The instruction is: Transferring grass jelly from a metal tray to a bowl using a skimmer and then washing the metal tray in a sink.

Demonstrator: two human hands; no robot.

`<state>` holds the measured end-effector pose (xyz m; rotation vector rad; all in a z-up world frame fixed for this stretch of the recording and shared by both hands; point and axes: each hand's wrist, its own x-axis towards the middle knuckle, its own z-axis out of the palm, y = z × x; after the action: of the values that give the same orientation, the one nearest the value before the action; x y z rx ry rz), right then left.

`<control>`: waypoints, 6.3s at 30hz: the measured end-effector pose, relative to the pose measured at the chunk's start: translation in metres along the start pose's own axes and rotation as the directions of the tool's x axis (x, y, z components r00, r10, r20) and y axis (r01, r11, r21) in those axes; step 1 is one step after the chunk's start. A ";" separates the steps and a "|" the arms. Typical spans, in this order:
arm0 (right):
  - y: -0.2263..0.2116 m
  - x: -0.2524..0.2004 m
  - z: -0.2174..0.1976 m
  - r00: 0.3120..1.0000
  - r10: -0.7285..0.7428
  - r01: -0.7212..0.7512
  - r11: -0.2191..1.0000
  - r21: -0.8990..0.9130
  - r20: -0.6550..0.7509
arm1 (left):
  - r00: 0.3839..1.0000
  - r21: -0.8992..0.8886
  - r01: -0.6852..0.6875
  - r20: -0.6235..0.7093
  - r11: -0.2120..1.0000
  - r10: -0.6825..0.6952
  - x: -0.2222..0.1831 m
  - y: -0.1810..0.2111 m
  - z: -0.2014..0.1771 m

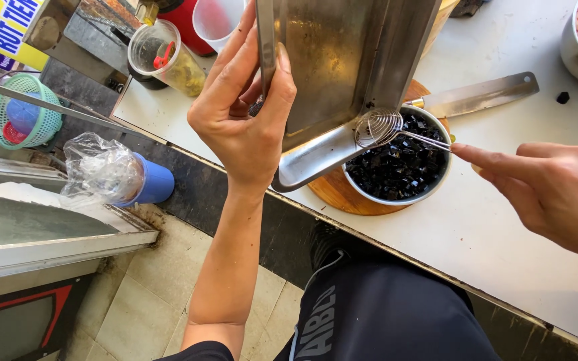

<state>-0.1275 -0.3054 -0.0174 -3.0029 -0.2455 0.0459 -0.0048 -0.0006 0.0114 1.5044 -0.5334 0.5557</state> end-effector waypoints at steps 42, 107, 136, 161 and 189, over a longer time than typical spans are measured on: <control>-0.063 0.055 0.031 0.941 0.033 0.155 0.841 0.518 -0.336 | 0.993 -0.087 0.049 -0.101 0.995 -0.058 -0.006 0.012 0.021; 0.000 -0.061 0.064 0.981 0.195 -0.168 0.846 0.505 0.000 | 0.906 0.058 0.058 -0.423 0.997 -0.028 -0.027 -0.029 -0.029; 0.002 -0.200 0.095 0.506 0.769 -0.253 -0.301 0.920 0.391 | 0.445 -0.044 0.887 0.349 0.460 -0.825 -0.235 -0.058 0.245; -0.166 -0.055 0.105 0.353 0.895 -0.567 -0.026 0.823 0.271 | 0.798 0.157 -0.032 0.599 0.987 -0.069 -0.067 -0.118 0.006; -0.140 -0.098 0.099 0.080 0.952 -0.483 -0.222 0.847 0.295 | -0.208 -0.395 -0.743 0.903 0.540 0.375 -0.084 -0.288 0.427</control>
<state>-0.2509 -0.1727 -0.0950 -1.4270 1.4520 -0.3975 0.1214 -0.4261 -0.2620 1.6815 -2.5301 0.2113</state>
